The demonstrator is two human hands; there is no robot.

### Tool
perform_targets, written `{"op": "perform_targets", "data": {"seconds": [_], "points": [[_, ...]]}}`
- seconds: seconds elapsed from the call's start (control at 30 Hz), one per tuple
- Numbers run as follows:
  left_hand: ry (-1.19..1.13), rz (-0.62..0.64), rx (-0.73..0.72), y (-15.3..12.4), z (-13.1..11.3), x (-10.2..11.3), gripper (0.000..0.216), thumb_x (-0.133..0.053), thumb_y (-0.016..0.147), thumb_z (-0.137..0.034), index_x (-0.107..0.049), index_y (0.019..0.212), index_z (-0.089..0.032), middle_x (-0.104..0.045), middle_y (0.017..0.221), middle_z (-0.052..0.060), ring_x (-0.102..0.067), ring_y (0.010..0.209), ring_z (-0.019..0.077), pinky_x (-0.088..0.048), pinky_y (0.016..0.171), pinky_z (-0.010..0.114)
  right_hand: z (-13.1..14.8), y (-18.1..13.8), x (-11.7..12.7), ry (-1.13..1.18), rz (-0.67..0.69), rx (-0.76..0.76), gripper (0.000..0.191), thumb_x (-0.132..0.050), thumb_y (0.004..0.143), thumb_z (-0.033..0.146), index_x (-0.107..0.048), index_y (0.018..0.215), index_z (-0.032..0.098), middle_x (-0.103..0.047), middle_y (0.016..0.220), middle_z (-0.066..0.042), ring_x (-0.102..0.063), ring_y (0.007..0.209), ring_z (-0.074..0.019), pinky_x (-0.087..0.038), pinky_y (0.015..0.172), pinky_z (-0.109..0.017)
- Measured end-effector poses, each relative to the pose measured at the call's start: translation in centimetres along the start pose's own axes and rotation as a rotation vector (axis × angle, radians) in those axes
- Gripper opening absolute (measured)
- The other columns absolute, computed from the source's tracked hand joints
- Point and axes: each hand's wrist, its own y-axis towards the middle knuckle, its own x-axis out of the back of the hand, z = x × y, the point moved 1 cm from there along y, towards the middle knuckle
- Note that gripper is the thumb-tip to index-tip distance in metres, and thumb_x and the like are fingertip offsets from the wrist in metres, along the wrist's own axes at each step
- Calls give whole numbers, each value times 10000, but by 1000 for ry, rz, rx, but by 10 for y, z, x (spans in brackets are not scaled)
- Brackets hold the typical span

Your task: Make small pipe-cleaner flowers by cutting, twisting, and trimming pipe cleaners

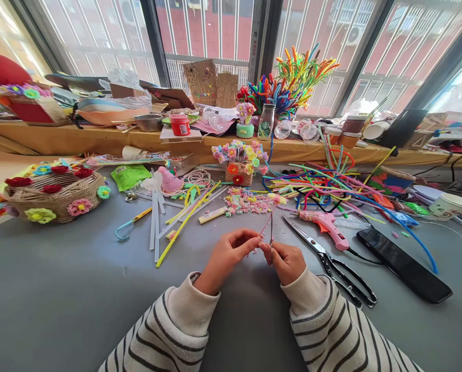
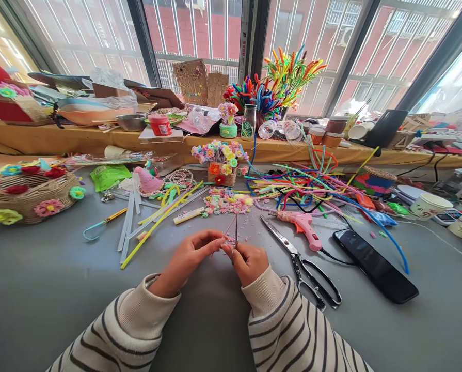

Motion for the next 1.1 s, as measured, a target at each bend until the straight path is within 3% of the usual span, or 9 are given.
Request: {"op": "perform_targets", "data": {"seconds": [0.17,0.33,0.47,0.6,1.1], "points": [[8,20,-23,0,-1,0,205,-526,639,-321,-555,702,-128,-532,648,13,-439,595,92,-358,562,201,-1,0,0,32,16,-46,489,-285,746,483,-427,405,162,-396,381,26,-351,368,-64,-283,413,-182],[-13,-61,-48,-1,-3,2,185,-515,652,-318,-529,660,-134,-517,580,-11,-447,572,87,-358,570,203,1,-1,0,85,126,-11,582,-144,747,546,-438,434,153,-368,394,22,-342,382,-68,-280,414,-190],[-39,-106,-49,-1,-4,2,178,-521,648,-314,-522,663,-137,-520,581,-18,-458,571,85,-362,576,205,3,-3,-3,24,271,-18,567,-196,725,571,-445,444,147,-347,402,29,-320,388,-64,-257,408,-194],[-57,-78,-39,-2,-4,2,175,-521,653,-306,-517,661,-131,-515,589,-18,-464,581,83,-367,582,201,3,-5,-6,-15,322,-20,544,-222,725,564,-445,458,146,-348,400,31,-314,386,-61,-251,409,-194],[-40,-18,-11,0,-2,1,201,-493,669,-333,-464,637,-136,-501,553,-18,-455,538,79,-375,548,205,-1,-3,-8,-108,241,88,445,-300,763,427,-433,432,161,-440,410,13,-404,394,-75,-297,423,-194]]}}
